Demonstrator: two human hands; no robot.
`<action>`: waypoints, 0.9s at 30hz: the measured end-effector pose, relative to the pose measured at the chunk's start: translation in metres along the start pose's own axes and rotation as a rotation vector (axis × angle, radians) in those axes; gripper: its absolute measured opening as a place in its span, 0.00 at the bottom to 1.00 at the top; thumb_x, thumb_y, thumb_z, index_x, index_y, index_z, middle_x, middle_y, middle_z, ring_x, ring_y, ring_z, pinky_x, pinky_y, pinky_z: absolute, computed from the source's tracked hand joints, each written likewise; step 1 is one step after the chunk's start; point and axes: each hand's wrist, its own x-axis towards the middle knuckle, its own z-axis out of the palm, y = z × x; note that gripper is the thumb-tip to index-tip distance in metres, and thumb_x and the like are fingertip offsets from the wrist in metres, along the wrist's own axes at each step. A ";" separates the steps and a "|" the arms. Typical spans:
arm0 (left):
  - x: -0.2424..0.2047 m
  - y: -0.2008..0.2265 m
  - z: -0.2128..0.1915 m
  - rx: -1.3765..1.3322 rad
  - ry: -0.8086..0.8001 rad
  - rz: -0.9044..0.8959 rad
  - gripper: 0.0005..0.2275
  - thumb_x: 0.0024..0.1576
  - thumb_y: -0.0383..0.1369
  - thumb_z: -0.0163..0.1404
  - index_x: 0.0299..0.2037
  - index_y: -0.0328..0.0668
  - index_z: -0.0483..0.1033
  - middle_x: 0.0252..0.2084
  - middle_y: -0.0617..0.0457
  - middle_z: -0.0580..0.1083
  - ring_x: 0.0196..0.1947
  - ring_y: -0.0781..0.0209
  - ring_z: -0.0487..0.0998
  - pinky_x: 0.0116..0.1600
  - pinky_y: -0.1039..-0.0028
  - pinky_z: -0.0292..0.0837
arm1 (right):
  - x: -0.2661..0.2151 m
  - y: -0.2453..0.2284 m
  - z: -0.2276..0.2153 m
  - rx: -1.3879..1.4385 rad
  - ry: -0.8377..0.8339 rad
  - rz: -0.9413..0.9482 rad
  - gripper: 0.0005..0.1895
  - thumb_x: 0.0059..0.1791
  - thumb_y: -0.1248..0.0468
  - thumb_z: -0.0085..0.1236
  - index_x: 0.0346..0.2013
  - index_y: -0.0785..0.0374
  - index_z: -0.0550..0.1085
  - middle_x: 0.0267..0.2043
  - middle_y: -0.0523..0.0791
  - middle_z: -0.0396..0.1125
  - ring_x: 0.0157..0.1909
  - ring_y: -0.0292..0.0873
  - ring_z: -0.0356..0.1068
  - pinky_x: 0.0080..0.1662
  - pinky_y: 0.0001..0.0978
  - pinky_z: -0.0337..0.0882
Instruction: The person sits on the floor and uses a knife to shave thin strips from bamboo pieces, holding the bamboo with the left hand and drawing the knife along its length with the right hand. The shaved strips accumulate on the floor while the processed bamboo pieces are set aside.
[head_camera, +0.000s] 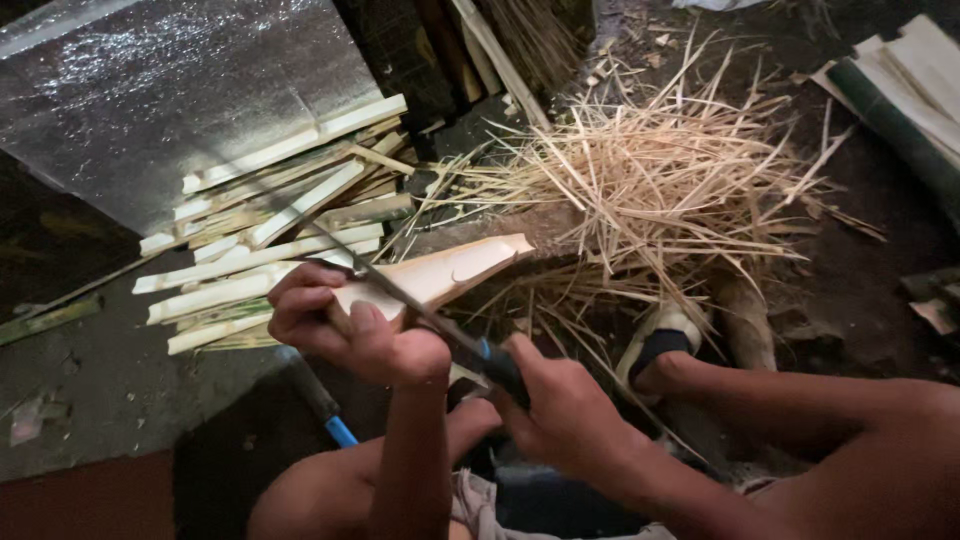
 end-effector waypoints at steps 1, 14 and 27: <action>0.001 -0.002 0.000 -0.004 0.002 -0.002 0.11 0.54 0.30 0.43 0.45 0.41 0.57 0.42 0.48 0.60 0.41 0.61 0.60 0.52 0.67 0.59 | 0.012 0.009 0.003 -0.047 0.065 -0.067 0.18 0.43 0.63 0.60 0.43 0.65 0.65 0.26 0.62 0.70 0.32 0.70 0.70 0.32 0.60 0.68; 0.029 -0.023 -0.010 0.007 -0.015 -0.077 0.14 0.58 0.33 0.40 0.52 0.36 0.62 0.41 0.48 0.63 0.42 0.59 0.63 0.51 0.68 0.62 | 0.056 0.066 0.029 0.041 0.064 -0.036 0.16 0.46 0.63 0.55 0.47 0.62 0.67 0.29 0.60 0.71 0.32 0.65 0.75 0.32 0.53 0.72; 0.031 -0.025 -0.007 -0.009 -0.047 -0.072 0.10 0.58 0.35 0.40 0.46 0.38 0.61 0.40 0.48 0.62 0.39 0.59 0.62 0.47 0.66 0.62 | 0.090 0.105 0.039 -0.020 0.131 -0.050 0.14 0.47 0.61 0.59 0.43 0.63 0.69 0.30 0.61 0.71 0.36 0.67 0.73 0.35 0.55 0.71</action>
